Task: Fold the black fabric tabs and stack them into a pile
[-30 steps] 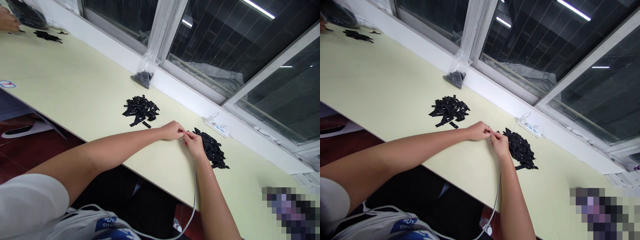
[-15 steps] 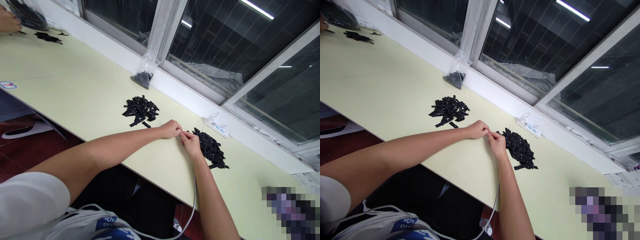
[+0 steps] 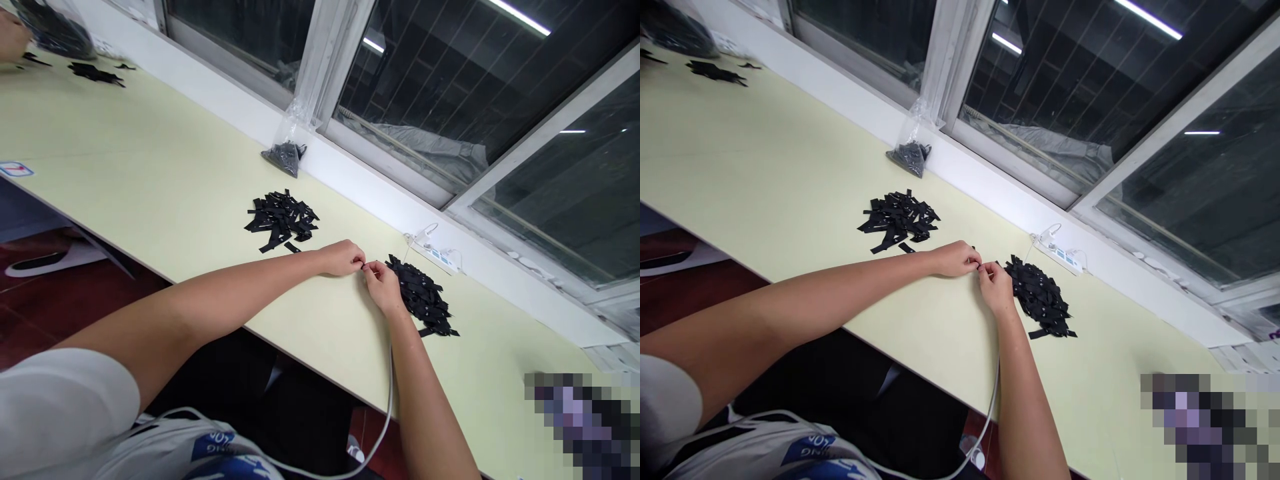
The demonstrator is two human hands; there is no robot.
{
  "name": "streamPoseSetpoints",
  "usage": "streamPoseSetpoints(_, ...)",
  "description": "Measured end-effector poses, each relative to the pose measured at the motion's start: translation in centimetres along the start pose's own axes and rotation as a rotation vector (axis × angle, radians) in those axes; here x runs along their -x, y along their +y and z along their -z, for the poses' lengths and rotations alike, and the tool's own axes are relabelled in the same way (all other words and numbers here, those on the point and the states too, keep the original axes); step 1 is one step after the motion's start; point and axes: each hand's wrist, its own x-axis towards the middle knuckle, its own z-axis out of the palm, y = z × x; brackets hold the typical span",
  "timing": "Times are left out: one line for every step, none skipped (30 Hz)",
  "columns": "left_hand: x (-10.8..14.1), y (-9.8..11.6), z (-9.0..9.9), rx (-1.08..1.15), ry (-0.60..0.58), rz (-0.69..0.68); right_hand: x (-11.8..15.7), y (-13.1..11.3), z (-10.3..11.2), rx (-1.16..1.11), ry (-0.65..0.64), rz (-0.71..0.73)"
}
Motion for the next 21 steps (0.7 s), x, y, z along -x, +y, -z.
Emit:
streamPoseSetpoints(0.0, 0.0, 0.1, -0.006, -0.003, -0.001, 0.0, 0.0, 0.0, 0.024, 0.000, 0.014)
streamPoseSetpoints(0.0, 0.0, 0.2, -0.010, -0.008, 0.001, 0.0, 0.0, 0.0, 0.047, 0.001, 0.024)
streamPoseSetpoints(0.1, 0.1, 0.3, -0.015, -0.011, 0.006, 0.0, -0.1, 0.0, 0.068, -0.001, 0.030)
streamPoseSetpoints(0.1, 0.1, 0.4, -0.019, -0.015, 0.013, 0.0, -0.1, 0.0, 0.086, -0.005, 0.033)
streamPoseSetpoints(0.1, 0.2, 0.5, -0.020, -0.015, 0.021, 0.0, -0.1, 0.0, 0.101, -0.011, 0.034)
streamPoseSetpoints(0.2, 0.2, 0.6, -0.017, -0.011, 0.033, 0.0, -0.2, 0.1, 0.113, -0.017, 0.033)
streamPoseSetpoints(0.2, 0.2, 0.7, -0.012, -0.002, 0.048, 0.0, -0.3, 0.1, 0.121, -0.023, 0.032)
streamPoseSetpoints(0.3, 0.3, 0.8, -0.006, 0.008, 0.065, 0.1, -0.4, 0.1, 0.126, -0.026, 0.033)
streamPoseSetpoints(0.3, 0.3, 0.9, 0.001, 0.019, 0.083, 0.1, -0.5, 0.2, 0.126, -0.027, 0.038)
streamPoseSetpoints(0.3, 0.3, 1.0, 0.006, 0.027, 0.096, 0.1, -0.6, 0.2, 0.122, -0.025, 0.046)
streamPoseSetpoints(0.3, 0.3, 1.1, 0.011, 0.032, 0.102, 0.2, -0.6, 0.2, 0.114, -0.022, 0.052)
streamPoseSetpoints(0.3, 0.3, 1.2, 0.016, 0.035, 0.101, 0.2, -0.7, 0.2, 0.103, -0.017, 0.057)
streamPoseSetpoints(0.3, 0.3, 1.2, 0.021, 0.039, 0.095, 0.2, -0.7, 0.2, 0.091, -0.011, 0.059)
streamPoseSetpoints(0.2, 0.3, 1.2, 0.027, 0.044, 0.088, 0.2, -0.6, 0.2, 0.076, -0.001, 0.057)
streamPoseSetpoints(0.2, 0.3, 1.2, 0.032, 0.052, 0.080, 0.1, -0.5, 0.2, 0.061, 0.013, 0.049)
streamPoseSetpoints(0.1, 0.2, 1.2, 0.036, 0.062, 0.074, 0.1, -0.3, 0.2, 0.044, 0.027, 0.039)
streamPoseSetpoints(0.0, 0.2, 1.2, 0.039, 0.073, 0.072, 0.0, -0.1, 0.2, 0.024, 0.040, 0.028)
streamPoseSetpoints(0.0, 0.1, 1.2, 0.041, 0.084, 0.071, -0.1, 0.1, 0.2, 0.000, 0.051, 0.018)
streamPoseSetpoints(-0.1, 0.1, 1.1, 0.043, 0.094, 0.069, -0.1, 0.4, 0.2, -0.028, 0.057, 0.006)
streamPoseSetpoints(-0.1, 0.0, 1.1, 0.044, 0.101, 0.064, -0.2, 0.6, 0.2, -0.057, 0.062, -0.007)
streamPoseSetpoints(-0.1, -0.1, 1.1, 0.045, 0.103, 0.057, -0.3, 0.8, 0.2, -0.084, 0.068, -0.020)
